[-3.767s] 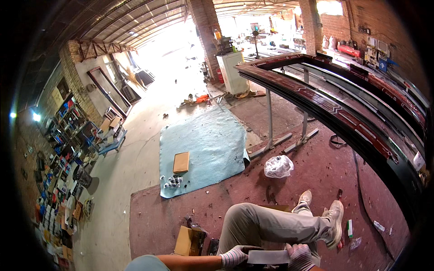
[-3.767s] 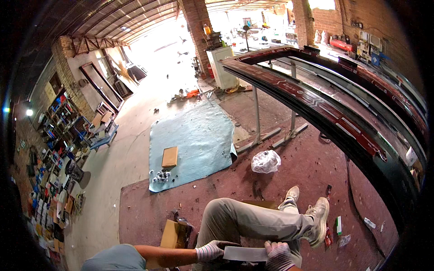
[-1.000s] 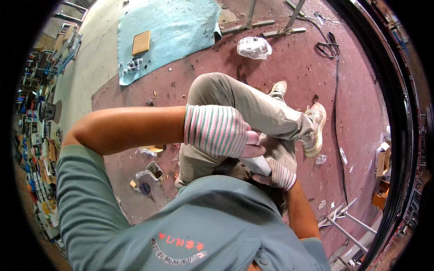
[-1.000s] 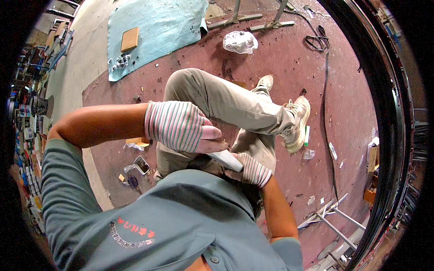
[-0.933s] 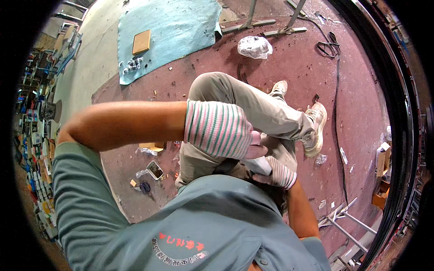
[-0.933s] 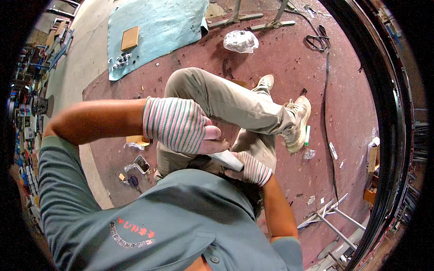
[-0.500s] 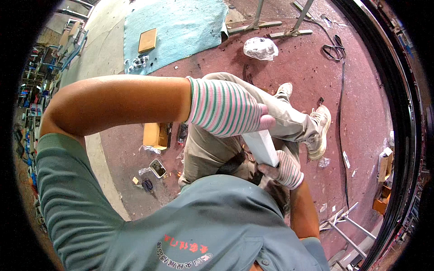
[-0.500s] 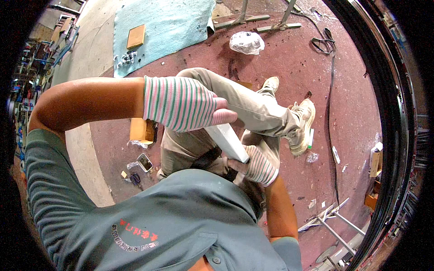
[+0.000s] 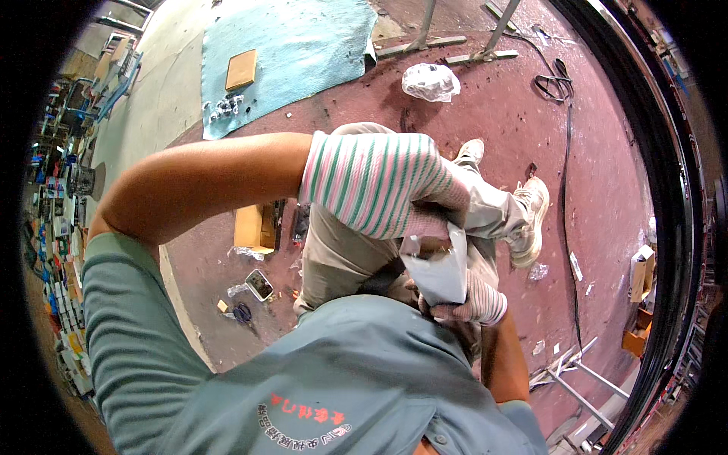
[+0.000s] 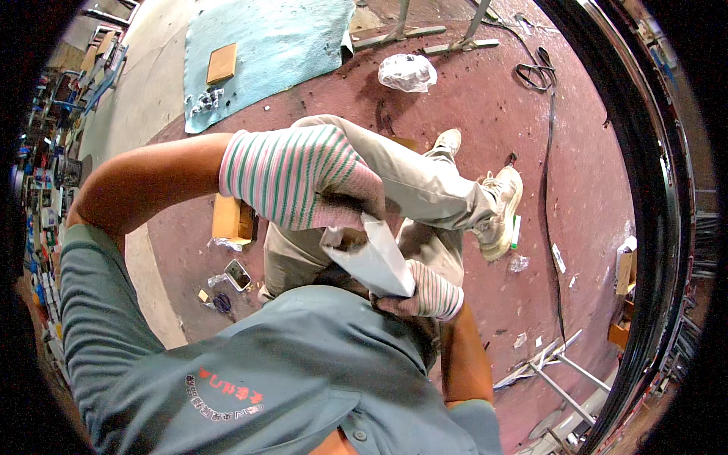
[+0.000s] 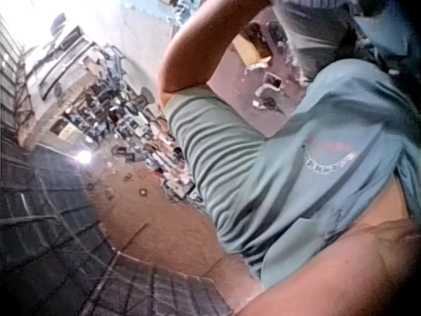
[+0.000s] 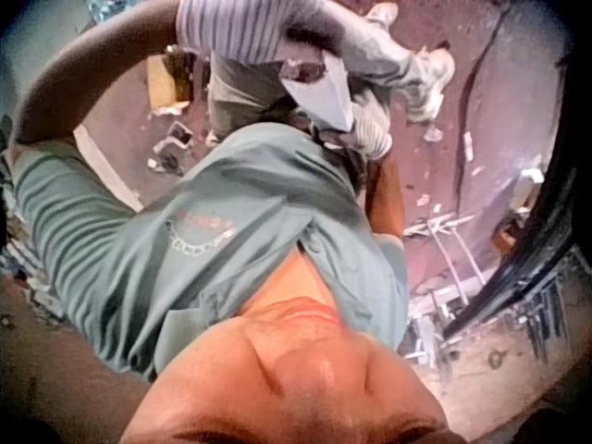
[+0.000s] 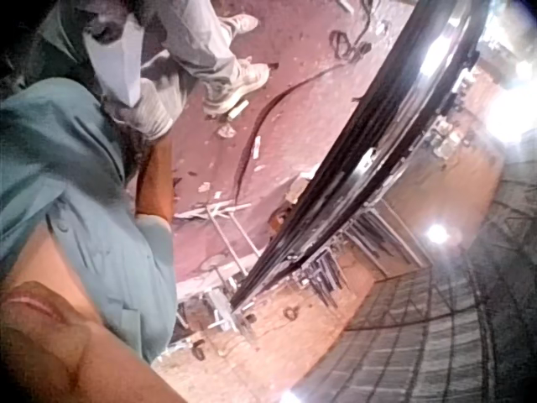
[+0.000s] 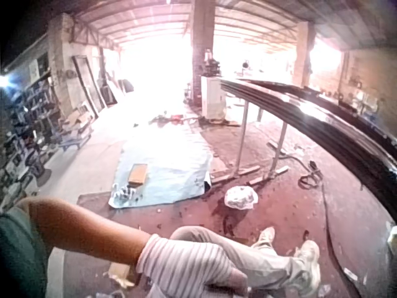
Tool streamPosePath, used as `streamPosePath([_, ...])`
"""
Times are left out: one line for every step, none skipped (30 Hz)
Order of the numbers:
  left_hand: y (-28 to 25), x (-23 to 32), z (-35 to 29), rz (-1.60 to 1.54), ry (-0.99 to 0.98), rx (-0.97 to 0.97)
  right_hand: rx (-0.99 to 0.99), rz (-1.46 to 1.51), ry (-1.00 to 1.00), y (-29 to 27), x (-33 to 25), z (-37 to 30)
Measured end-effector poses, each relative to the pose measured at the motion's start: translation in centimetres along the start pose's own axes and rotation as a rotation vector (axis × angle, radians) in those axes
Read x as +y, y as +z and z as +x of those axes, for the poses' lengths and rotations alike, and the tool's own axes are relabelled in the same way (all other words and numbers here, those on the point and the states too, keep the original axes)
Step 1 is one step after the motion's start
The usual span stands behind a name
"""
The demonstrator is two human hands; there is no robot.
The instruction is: The person unpacks a box containing hardware parts, removes protective foam, and uses a utility knife to open packaging. They then handle a metal frame and a white plastic component, assembling parts together while sitting on the floor.
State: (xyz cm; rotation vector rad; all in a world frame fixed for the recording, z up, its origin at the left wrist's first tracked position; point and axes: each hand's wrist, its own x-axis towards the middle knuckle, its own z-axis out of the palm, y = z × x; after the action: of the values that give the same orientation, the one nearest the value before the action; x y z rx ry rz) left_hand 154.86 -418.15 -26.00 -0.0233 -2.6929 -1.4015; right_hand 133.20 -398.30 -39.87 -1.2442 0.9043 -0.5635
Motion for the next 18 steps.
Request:
streamPosePath([0.2, 0.3, -0.2, -0.096, -0.035, -0.031, -0.026, -0.05, -0.027, -0.1, -0.3, 0.1])
streamPosePath([0.5, 0.5, 0.0, -0.194, -0.06, -0.069, -0.078, -0.174, -0.072, -0.7, -1.9, 0.6])
streamPosePath([0.7, 0.7, 0.3, -0.291, -0.087, -0.107, -0.083, -0.171, -0.097, -0.9, -1.8, 0.7])
streamPosePath([0.6, 1.0, 0.5, -0.45, -0.126, -0.148, -0.092, -0.169, -0.125, -1.0, -1.8, 0.9])
streamPosePath([0.9, 0.6, 0.8, -0.518, -0.173, -0.145, -0.091, -0.168, -0.147, -1.3, -1.8, 1.0])
streamPosePath([1.3, -0.2, 0.9, -0.587, -0.222, -0.142, -0.074, -0.094, -0.111, -1.1, -1.9, 1.1])
streamPosePath([1.6, -0.8, 1.1, -0.654, -0.272, -0.139, -0.043, -0.045, -0.082, -1.0, -1.9, 1.1])
streamPosePath([1.3, -0.9, 1.3, -0.686, -0.314, -0.181, -0.015, 0.004, -0.058, -0.9, -2.0, 1.2])
streamPosePath([1.0, -0.8, 1.3, -0.627, -0.369, -0.149, 0.029, 0.027, -0.041, -0.7, -1.9, 1.1])
streamPosePath([0.7, -0.6, 1.2, -0.567, -0.422, -0.118, 0.073, 0.05, -0.024, -0.5, -1.8, 0.9])
streamPosePath([0.5, -0.4, 0.9, -0.513, -0.481, -0.084, 0.123, 0.027, -0.002, -0.2, -2.0, 0.9])
streamPosePath([0.7, -1.2, 0.6, -0.479, -0.474, -0.006, 0.173, 0.004, 0.021, 0.0, -2.2, 1.0])
streamPosePath([0.8, -1.9, 0.2, -0.301, -0.422, 0.029, 0.261, -0.055, 0.003, 0.0, -1.8, 1.0])
streamPosePath([0.7, -2.7, -0.3, -0.124, -0.364, 0.061, 0.354, -0.115, -0.013, 0.0, -1.1, 0.9])
streamPosePath([0.7, -3.3, -0.7, 0.053, -0.303, 0.092, 0.446, -0.176, -0.03, 0.0, -0.5, 0.9])
streamPosePath([1.1, -3.7, -1.1, 0.03, -0.38, 0.097, 0.503, -0.139, -0.044, 0.0, -0.2, 1.0])
streamPosePath([1.3, -3.9, -1.3, -0.01, -0.371, 0.099, 0.564, -0.221, -0.091, 0.0, 0.2, 1.2])
streamPosePath([1.5, -4.1, -1.4, -0.049, -0.361, 0.101, 0.624, -0.303, -0.139, 0.0, 0.6, 1.4])
